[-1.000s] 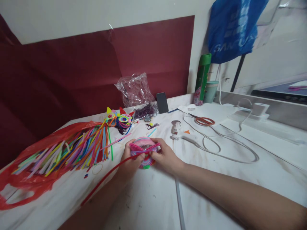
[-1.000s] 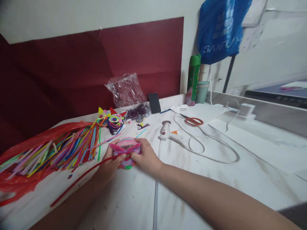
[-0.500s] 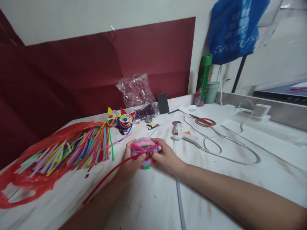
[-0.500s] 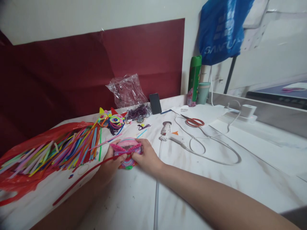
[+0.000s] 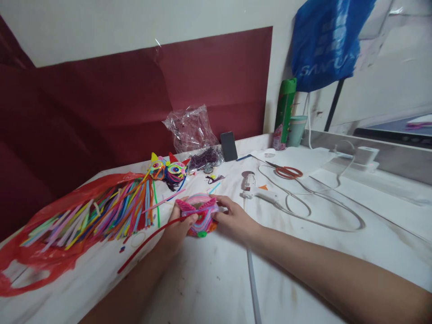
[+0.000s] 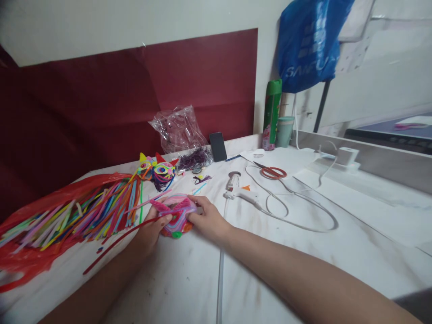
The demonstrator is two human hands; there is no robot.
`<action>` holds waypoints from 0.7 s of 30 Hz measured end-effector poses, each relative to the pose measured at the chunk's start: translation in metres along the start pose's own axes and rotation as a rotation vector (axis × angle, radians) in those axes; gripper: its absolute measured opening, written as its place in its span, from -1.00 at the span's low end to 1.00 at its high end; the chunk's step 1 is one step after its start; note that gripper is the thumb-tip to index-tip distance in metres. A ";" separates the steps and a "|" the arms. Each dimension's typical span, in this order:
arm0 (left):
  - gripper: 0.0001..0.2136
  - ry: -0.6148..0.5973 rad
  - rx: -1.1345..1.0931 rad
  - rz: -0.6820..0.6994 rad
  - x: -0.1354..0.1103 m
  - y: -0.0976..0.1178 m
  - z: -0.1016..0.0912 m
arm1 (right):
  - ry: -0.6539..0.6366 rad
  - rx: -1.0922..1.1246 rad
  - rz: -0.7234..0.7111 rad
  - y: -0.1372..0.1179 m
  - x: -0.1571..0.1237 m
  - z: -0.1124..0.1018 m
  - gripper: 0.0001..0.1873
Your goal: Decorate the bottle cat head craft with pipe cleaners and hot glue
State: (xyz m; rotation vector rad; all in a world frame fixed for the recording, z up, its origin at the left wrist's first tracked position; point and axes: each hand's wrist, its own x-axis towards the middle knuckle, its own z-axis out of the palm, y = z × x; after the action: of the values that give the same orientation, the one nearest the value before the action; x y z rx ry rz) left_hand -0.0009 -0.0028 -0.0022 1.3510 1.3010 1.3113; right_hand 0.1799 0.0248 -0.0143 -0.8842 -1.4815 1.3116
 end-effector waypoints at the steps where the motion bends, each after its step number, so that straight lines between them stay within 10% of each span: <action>1: -0.49 -0.013 -0.006 0.004 0.000 0.001 -0.001 | 0.001 -0.010 -0.004 -0.001 0.000 0.000 -0.40; 21: -0.40 0.081 0.043 0.003 -0.005 -0.001 0.008 | 0.083 -0.057 -0.026 0.004 -0.002 0.002 -0.39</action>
State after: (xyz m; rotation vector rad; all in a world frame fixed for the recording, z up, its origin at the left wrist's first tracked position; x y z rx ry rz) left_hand 0.0068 -0.0068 -0.0044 1.3418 1.3900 1.3589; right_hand 0.1785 0.0236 -0.0188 -0.9416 -1.4670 1.2051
